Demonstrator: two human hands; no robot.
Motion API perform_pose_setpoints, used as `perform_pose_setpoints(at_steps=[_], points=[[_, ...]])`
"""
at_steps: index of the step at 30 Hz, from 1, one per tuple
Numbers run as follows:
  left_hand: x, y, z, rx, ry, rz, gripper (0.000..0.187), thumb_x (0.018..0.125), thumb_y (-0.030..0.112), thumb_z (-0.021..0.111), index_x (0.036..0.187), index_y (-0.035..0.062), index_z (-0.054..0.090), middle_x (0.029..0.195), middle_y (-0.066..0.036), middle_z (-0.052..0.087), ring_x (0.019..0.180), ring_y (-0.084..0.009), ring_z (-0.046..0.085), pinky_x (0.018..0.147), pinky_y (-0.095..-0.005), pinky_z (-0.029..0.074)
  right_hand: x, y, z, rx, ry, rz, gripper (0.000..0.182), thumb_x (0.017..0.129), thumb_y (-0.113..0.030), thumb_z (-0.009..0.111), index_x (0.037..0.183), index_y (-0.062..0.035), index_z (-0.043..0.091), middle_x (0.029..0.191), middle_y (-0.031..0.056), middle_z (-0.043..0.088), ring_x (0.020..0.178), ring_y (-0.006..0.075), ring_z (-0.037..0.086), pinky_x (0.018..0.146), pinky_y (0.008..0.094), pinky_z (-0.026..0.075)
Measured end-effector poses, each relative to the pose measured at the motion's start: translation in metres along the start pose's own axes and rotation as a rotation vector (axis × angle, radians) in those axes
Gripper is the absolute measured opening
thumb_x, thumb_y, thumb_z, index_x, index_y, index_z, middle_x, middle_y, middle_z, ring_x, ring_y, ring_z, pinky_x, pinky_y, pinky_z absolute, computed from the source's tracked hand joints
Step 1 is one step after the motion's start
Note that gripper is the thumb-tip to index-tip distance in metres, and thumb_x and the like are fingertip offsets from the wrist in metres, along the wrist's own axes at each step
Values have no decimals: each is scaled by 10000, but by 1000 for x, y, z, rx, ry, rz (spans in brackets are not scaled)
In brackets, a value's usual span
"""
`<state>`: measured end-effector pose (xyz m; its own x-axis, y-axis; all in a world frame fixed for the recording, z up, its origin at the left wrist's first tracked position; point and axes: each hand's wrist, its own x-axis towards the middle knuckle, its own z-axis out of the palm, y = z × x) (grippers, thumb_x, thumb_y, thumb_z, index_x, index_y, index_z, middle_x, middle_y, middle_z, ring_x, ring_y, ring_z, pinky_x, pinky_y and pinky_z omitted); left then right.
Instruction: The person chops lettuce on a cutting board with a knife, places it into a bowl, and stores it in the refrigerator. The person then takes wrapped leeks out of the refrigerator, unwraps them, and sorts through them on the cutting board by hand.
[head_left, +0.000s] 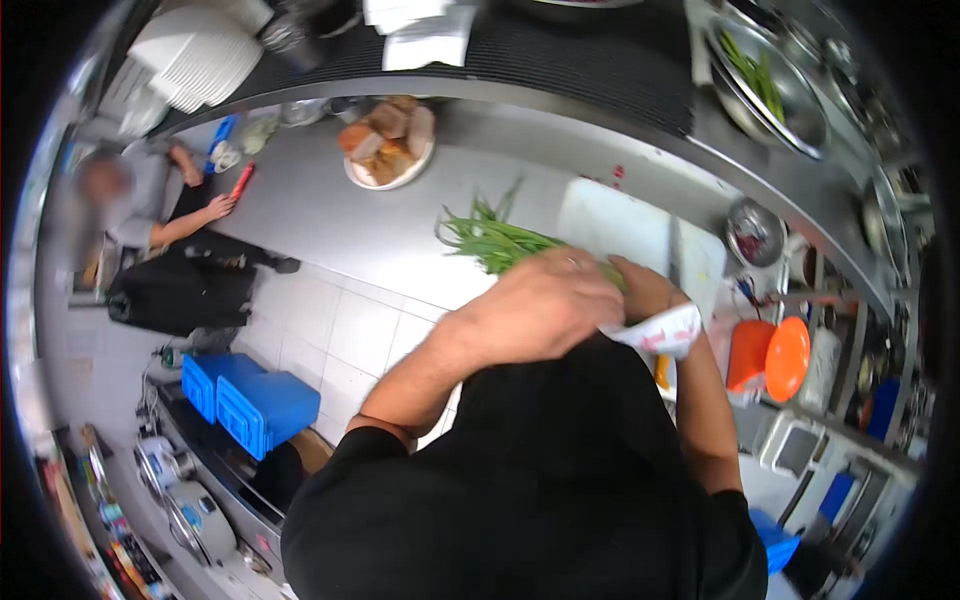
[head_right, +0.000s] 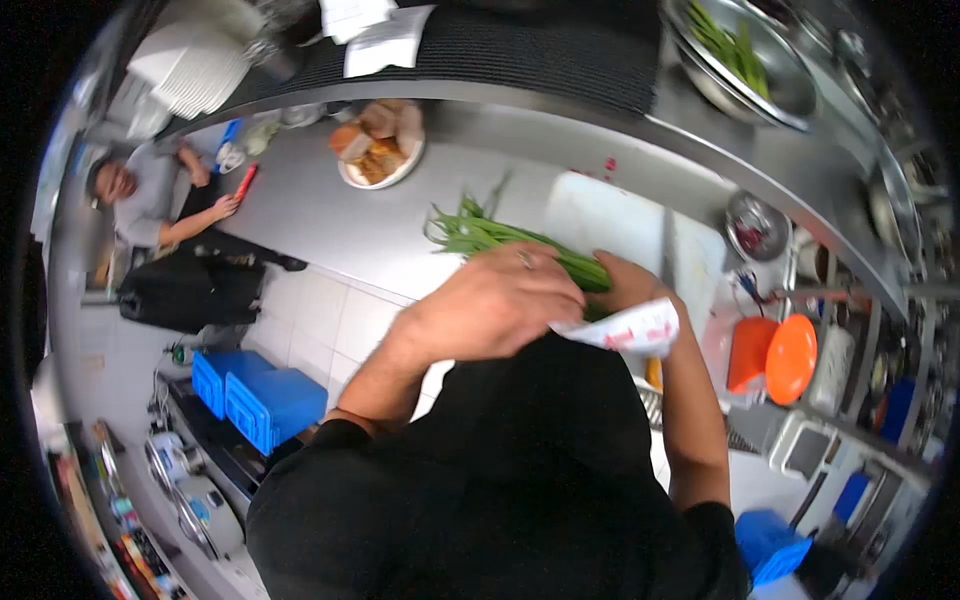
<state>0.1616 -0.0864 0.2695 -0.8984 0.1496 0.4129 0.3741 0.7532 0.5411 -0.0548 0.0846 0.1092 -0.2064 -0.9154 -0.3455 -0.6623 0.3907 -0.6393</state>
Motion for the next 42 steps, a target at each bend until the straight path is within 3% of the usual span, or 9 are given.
perform_pose_setpoints(at_steps=[3, 7, 13, 19, 22, 27, 34, 38, 42], points=[[2, 12, -2, -130, -35, 25, 176, 873, 66, 708, 1048, 82, 730, 1141, -27, 728, 1104, -271, 684, 1090, -446, 524, 7, 13, 3, -41, -40, 17, 895, 856, -315, 828, 1565, 42, 413, 1503, 287, 554, 1409, 401, 538, 1177, 408, 440], [2, 20, -8, -137, -49, 75, 192, 870, 64, 701, 1060, 74, 723, 1124, -36, 716, 1074, -273, 679, 1094, -450, 521, 2, -5, -13, 23, -103, 69, 787, 908, -337, 770, 1532, 35, 467, 1460, 281, 596, 1379, 398, 567, 1159, 415, 449], [2, 35, -30, -210, -47, 95, 186, 883, 92, 704, 1062, 66, 749, 1178, -48, 722, 1115, -301, 673, 1076, -463, 538, 10, 32, -10, -8, -34, 80, 713, 972, -455, 702, 1473, 29, 547, 1441, 272, 619, 1339, 423, 591, 1142, 435, 459], [5, 49, -60, -324, 37, 229, 301, 937, 276, 658, 952, 5, 788, 1080, -158, 768, 1008, -344, 746, 989, -512, 578, 11, 27, -3, -62, -7, 115, 772, 1005, -620, 583, 1421, 30, 604, 1438, 271, 622, 1352, 425, 579, 1152, 461, 446], [7, 50, -68, -334, 54, 160, 175, 908, 138, 679, 1003, 35, 783, 1073, -145, 757, 986, -324, 740, 971, -480, 590, 13, 28, -2, -37, -27, 160, 809, 1005, -659, 556, 1431, 27, 601, 1438, 282, 615, 1360, 425, 572, 1158, 474, 438], [4, 47, -47, -339, 109, 75, 119, 777, 62, 736, 885, 15, 750, 996, -133, 767, 909, -329, 757, 931, -476, 604, -1, 20, -3, -16, 272, 108, 845, 1020, -674, 512, 1425, 64, 586, 1447, 285, 595, 1378, 425, 548, 1159, 477, 431], [16, 30, -35, -518, 89, 105, 168, 695, -4, 740, 863, 12, 736, 968, -124, 775, 889, -322, 768, 900, -464, 616, -76, -8, -7, 266, 560, 107, 512, 1060, -374, 642, 1383, 23, 625, 1349, 242, 661, 1233, 386, 650, 1064, 427, 510], [15, 13, -24, -639, 97, 122, 112, 734, 77, 755, 828, 21, 730, 885, -147, 767, 811, -321, 758, 850, -498, 607, -121, -26, 17, 535, 714, 294, 433, 1066, -316, 648, 1354, 6, 652, 1300, 196, 695, 1163, 276, 685, 1004, 387, 534], [18, 4, -20, -722, -6, 204, 154, 715, -4, 760, 865, 24, 740, 948, -121, 774, 860, -314, 765, 867, -439, 622, -166, -61, 30, 626, 683, 343, 471, 1049, -313, 683, 1407, -12, 629, 1332, 153, 699, 1190, 255, 678, 1054, 385, 513]])
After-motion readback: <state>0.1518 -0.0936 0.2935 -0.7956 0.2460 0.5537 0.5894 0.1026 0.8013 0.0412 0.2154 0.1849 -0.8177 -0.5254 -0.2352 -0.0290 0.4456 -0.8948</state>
